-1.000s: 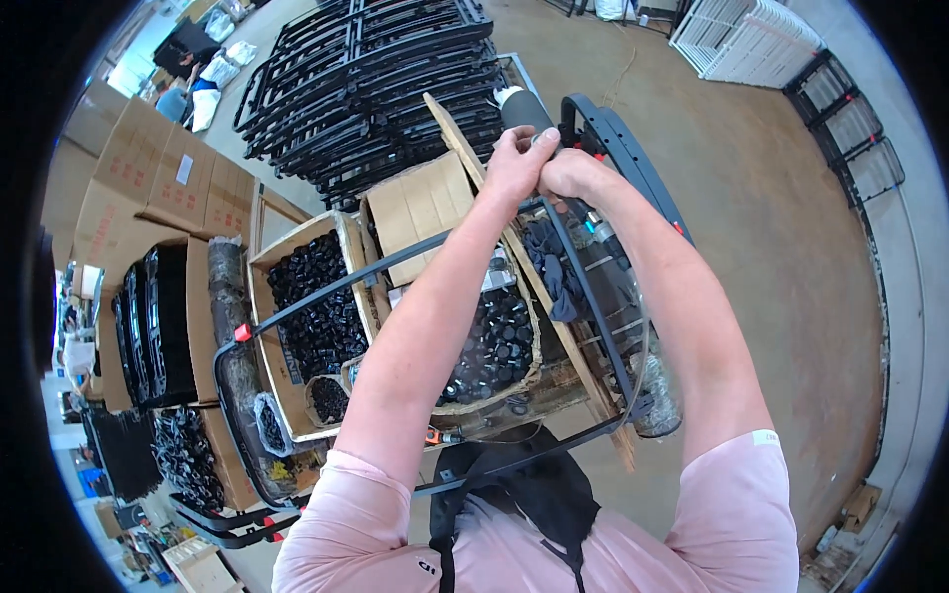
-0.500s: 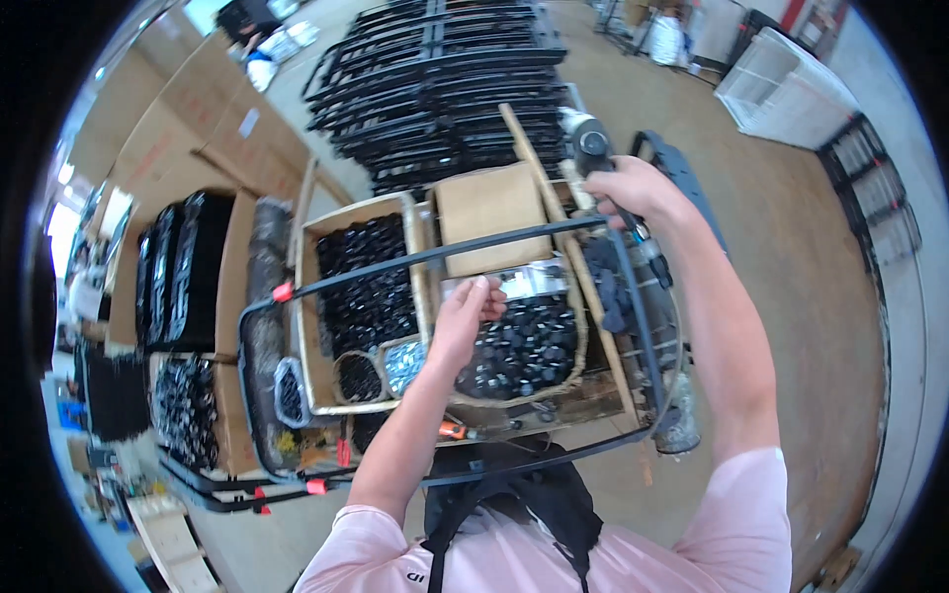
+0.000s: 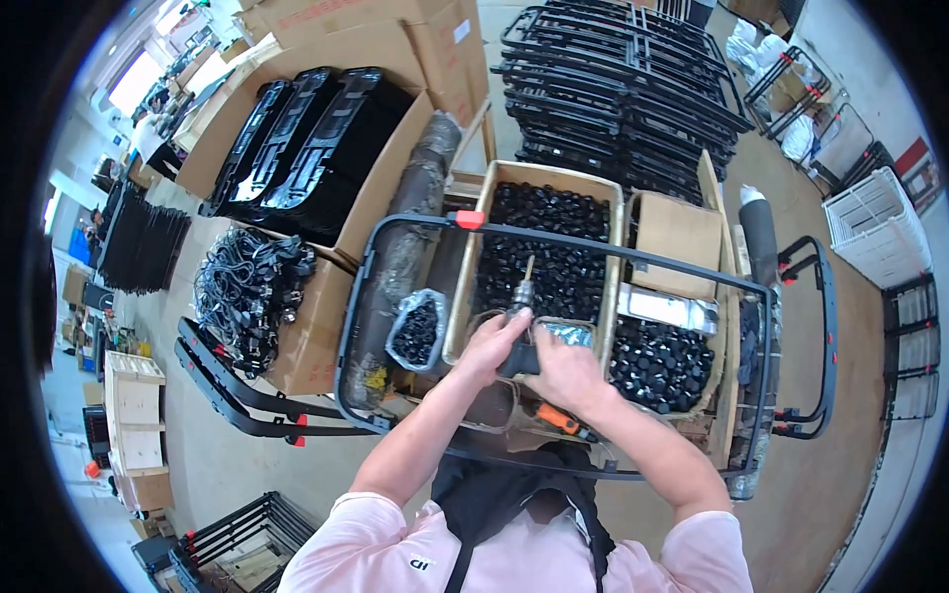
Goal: Assembling components, wiring, and housings for lawn mowers in a manufacturing facility.
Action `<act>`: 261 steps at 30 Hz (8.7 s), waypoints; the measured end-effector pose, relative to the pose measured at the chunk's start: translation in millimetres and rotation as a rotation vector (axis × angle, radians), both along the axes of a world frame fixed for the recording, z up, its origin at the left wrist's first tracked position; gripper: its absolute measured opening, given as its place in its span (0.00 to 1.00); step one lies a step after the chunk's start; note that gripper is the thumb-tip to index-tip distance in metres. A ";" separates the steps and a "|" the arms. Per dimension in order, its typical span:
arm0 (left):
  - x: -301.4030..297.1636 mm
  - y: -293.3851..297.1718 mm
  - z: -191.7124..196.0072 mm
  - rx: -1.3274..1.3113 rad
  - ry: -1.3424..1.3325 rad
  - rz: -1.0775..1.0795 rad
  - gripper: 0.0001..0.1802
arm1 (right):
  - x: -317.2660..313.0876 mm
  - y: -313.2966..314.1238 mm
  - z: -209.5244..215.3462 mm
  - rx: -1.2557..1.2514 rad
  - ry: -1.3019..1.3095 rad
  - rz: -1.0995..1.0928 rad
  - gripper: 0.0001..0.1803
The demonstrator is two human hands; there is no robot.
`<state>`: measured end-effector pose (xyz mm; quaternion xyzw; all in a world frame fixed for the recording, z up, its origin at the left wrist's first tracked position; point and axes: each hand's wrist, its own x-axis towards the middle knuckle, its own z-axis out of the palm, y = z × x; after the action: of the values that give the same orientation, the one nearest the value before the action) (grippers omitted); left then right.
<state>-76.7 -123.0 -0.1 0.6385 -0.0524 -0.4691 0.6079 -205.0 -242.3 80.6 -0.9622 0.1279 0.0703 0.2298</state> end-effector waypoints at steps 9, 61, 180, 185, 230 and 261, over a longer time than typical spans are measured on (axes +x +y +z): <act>124.1 89.8 -28.4 0.488 -0.741 0.133 0.36 | 134.6 90.1 -80.0 0.020 -0.123 0.073 0.44; 174.2 44.6 -28.0 0.722 -0.913 -0.145 0.38 | 171.4 71.3 -98.5 0.114 -0.273 -0.118 0.31; -14.8 150.6 44.9 0.101 -0.360 0.082 0.31 | -33.7 172.5 -8.2 0.024 -0.555 -0.077 0.38; -129.2 220.7 61.1 0.226 -0.671 0.117 0.23 | -128.2 234.9 -11.2 0.110 -0.397 -0.060 0.44; -149.2 382.9 -47.7 0.380 -0.460 0.057 0.32 | -144.3 391.8 -110.3 0.171 -0.049 -0.067 0.40; -155.2 388.6 -65.0 0.385 -0.412 0.063 0.33 | -151.2 398.5 -101.7 0.166 -0.088 -0.004 0.27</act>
<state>-231.9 265.6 -65.1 0.8253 -0.0650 -0.3118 0.4663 -356.3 156.1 -21.1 -0.9418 0.1133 0.0381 0.3141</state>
